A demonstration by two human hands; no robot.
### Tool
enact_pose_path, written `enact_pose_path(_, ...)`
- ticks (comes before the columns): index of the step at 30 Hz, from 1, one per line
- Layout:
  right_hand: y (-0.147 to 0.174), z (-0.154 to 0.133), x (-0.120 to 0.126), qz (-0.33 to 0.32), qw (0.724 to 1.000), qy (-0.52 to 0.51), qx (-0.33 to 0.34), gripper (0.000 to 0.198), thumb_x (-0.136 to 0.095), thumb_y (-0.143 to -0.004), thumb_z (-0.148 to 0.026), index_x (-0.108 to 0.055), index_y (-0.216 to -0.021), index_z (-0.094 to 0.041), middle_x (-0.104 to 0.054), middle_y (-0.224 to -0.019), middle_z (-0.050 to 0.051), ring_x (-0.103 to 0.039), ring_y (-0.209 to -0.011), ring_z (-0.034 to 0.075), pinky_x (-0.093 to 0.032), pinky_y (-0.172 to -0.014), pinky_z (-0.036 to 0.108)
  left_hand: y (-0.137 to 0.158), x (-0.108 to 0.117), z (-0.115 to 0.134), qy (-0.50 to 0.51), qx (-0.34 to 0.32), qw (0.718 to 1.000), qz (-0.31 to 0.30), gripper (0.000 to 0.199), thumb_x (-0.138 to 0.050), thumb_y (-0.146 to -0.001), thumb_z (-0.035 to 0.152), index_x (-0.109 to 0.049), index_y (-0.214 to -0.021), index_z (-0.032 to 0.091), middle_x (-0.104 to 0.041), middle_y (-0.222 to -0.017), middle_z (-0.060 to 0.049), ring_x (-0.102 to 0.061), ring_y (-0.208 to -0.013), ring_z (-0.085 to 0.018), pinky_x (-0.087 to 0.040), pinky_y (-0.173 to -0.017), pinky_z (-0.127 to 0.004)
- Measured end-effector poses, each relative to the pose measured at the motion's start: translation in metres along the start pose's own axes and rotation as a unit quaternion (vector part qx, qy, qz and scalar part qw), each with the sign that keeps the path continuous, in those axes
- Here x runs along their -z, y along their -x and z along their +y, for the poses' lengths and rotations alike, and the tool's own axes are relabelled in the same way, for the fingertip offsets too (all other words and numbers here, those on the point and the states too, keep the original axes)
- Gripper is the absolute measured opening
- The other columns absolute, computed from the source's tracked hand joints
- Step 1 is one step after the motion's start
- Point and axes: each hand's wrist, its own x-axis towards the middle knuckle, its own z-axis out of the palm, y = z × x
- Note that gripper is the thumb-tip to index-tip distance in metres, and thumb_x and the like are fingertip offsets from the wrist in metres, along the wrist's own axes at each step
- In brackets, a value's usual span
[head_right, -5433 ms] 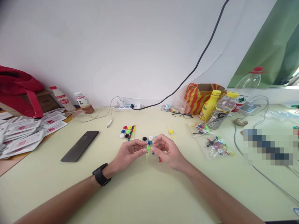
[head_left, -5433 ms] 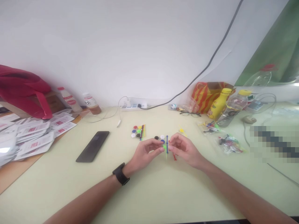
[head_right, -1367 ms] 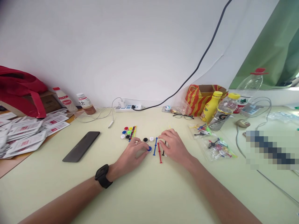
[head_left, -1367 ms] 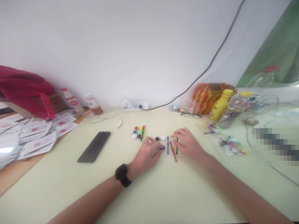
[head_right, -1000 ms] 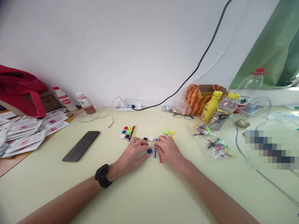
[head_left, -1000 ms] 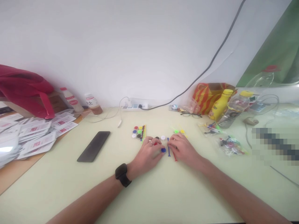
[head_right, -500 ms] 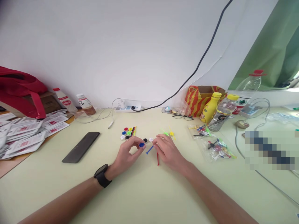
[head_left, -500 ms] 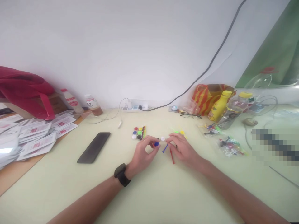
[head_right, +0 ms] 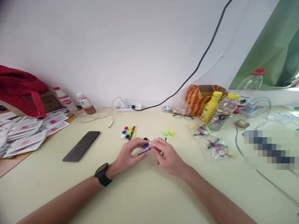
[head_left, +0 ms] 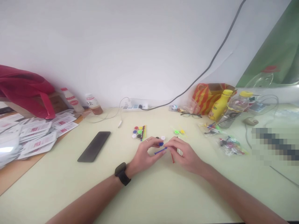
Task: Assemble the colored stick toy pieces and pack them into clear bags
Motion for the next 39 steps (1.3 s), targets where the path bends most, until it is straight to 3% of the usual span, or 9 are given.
enact_pose_path(3, 0.0, 0.003, -0.001, 0.013, 1.0, -0.009, 0.01, 0.026, -0.044, -0.105, -0.023, -0.066, -0.117, -0.029, -0.067, -0.105, 0.006, -0.066, -0.097, 0.021, -0.055, -0.085, 0.036, -0.001, 0.0, 0.002, -0.013, -0.022, 1.0, -0.012, 0.028, -0.071, -0.095, 0.027, -0.069, -0.122, 0.023, -0.071, -0.104, -0.008, -0.067, -0.094, -0.021, -0.057, -0.083, -0.036)
enact_pose_path(7, 0.001, 0.006, -0.001, 0.017, 1.0, -0.003, -0.005, 0.021, -0.048, -0.104, -0.023, -0.063, -0.117, -0.028, -0.07, -0.104, 0.004, -0.066, -0.09, 0.019, -0.055, -0.085, 0.034, -0.001, -0.001, 0.001, -0.015, -0.049, 0.999, 0.0, 0.023, -0.066, -0.099, 0.024, -0.071, -0.121, 0.023, -0.071, -0.099, -0.007, -0.066, -0.089, -0.019, -0.055, -0.078, -0.033)
enact_pose_path(17, 0.002, 0.007, -0.001, 0.027, 0.998, 0.042, 0.026, 0.018, -0.049, -0.104, -0.027, -0.065, -0.11, -0.027, -0.071, -0.101, 0.006, -0.067, -0.09, 0.021, -0.055, -0.083, 0.037, 0.0, -0.003, 0.0, -0.027, -0.074, 0.997, 0.003, 0.023, -0.062, -0.1, 0.021, -0.071, -0.121, 0.023, -0.074, -0.109, -0.01, -0.07, -0.1, -0.022, -0.059, -0.088, -0.037)
enact_pose_path(22, -0.003, 0.001, 0.004, 0.063, 0.996, 0.026, -0.05, 0.015, -0.059, -0.099, -0.034, -0.069, -0.098, -0.024, -0.07, -0.086, 0.004, -0.064, -0.077, 0.02, -0.054, -0.076, 0.036, 0.002, -0.004, -0.005, -0.072, -0.116, 0.99, 0.026, 0.029, -0.064, -0.099, 0.017, -0.069, -0.126, 0.025, -0.073, -0.116, -0.01, -0.071, -0.106, -0.022, -0.06, -0.092, -0.037)
enact_pose_path(26, -0.006, 0.003, 0.007, 0.056, 0.991, -0.057, -0.104, 0.018, -0.063, -0.097, -0.038, -0.071, -0.097, -0.022, -0.073, -0.092, 0.005, -0.068, -0.085, 0.021, -0.055, -0.083, 0.037, 0.003, -0.005, -0.007, -0.104, -0.142, 0.984, 0.021, 0.032, -0.064, -0.098, 0.015, -0.069, -0.127, 0.026, -0.073, -0.116, -0.009, -0.072, -0.102, -0.02, -0.061, -0.089, -0.033)
enact_pose_path(39, -0.007, 0.011, 0.003, 0.049, 0.976, -0.153, -0.146, 0.025, -0.073, -0.09, -0.046, -0.073, -0.096, -0.021, -0.074, -0.094, 0.006, -0.068, -0.087, 0.021, -0.056, -0.08, 0.036, 0.005, -0.002, -0.005, -0.097, -0.105, 0.99, 0.0, 0.022, -0.063, -0.097, 0.017, -0.071, -0.118, 0.021, -0.074, -0.102, -0.01, -0.072, -0.091, -0.02, -0.06, -0.082, -0.033)
